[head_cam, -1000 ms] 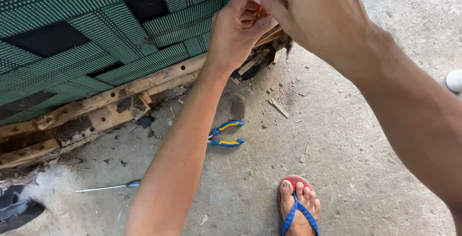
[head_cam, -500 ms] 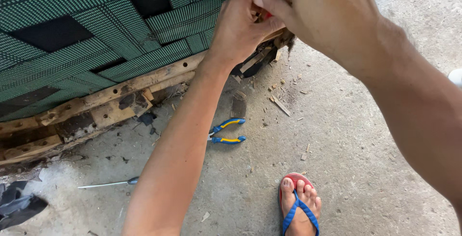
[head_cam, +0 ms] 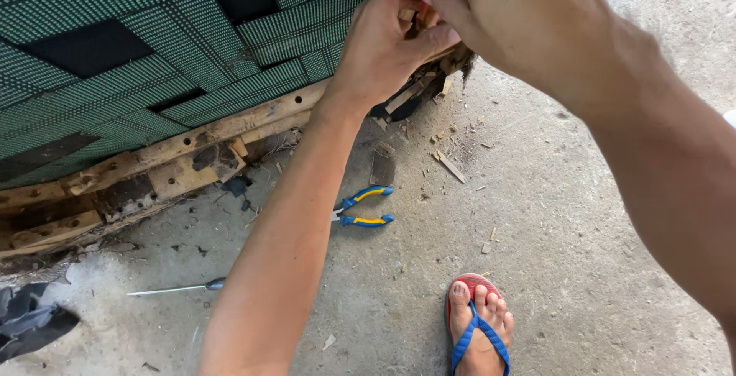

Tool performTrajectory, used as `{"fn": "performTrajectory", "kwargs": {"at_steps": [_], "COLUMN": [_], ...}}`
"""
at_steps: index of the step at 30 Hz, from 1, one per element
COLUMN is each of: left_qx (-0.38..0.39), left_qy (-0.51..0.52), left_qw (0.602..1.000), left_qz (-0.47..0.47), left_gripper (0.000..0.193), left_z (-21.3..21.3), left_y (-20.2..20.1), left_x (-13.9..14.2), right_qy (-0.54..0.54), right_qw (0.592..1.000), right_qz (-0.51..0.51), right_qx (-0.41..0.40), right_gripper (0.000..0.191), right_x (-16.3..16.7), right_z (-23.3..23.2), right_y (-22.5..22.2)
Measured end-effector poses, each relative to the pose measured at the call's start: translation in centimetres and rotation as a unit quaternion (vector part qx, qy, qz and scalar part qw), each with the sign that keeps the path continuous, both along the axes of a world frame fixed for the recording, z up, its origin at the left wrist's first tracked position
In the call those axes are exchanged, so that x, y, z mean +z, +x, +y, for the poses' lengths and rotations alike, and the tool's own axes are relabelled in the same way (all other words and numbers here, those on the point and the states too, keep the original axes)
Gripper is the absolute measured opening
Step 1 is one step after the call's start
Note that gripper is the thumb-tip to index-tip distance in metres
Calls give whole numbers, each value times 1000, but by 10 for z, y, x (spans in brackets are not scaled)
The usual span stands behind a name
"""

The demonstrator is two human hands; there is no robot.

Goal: The person uses a screwdriver to remove screws from the underside of a wooden frame with a green woven mat. They then use pliers to pull out nails and remove small wooden pieces from the frame. The person continues to remove screws and nails from different sections of the frame.

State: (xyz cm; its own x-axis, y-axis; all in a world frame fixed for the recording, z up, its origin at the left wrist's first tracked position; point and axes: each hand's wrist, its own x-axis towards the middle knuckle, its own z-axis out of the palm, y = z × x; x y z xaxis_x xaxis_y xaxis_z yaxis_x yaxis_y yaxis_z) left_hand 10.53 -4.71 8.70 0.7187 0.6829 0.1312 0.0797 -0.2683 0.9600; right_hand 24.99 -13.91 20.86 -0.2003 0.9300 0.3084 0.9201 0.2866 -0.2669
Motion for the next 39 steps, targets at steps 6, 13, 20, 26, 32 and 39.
{"fn": "performTrajectory", "kwargs": {"at_steps": [6, 13, 20, 26, 32, 39], "left_qx": [-11, 19, 41, 48, 3, 67], "left_qy": [100, 95, 196, 135, 122, 128], "left_qw": [994, 993, 971, 988, 987, 989], "left_qz": [-51, -67, -126, -65, -107, 15], "left_gripper": [34, 61, 42, 42, 47, 57], "left_z": [1, 0, -4, -5, -8, -6], "left_y": [0, 6, 5, 9, 2, 8], "left_x": [-13, -13, -22, -22, -26, -21], "right_qy": [-11, -16, -57, -22, 30, -57], "right_qw": [999, 998, 997, 998, 997, 996], "right_qz": [22, -17, -40, -20, -13, -23], "right_qx": [26, -61, -43, -52, 75, -71], "right_gripper": [24, 28, 19, 26, 17, 21], "right_x": [7, 2, 1, 0, 4, 4], "right_z": [-1, -2, -8, -9, -11, -11], "right_y": [-4, -2, 6, 0, 5, -4]}}
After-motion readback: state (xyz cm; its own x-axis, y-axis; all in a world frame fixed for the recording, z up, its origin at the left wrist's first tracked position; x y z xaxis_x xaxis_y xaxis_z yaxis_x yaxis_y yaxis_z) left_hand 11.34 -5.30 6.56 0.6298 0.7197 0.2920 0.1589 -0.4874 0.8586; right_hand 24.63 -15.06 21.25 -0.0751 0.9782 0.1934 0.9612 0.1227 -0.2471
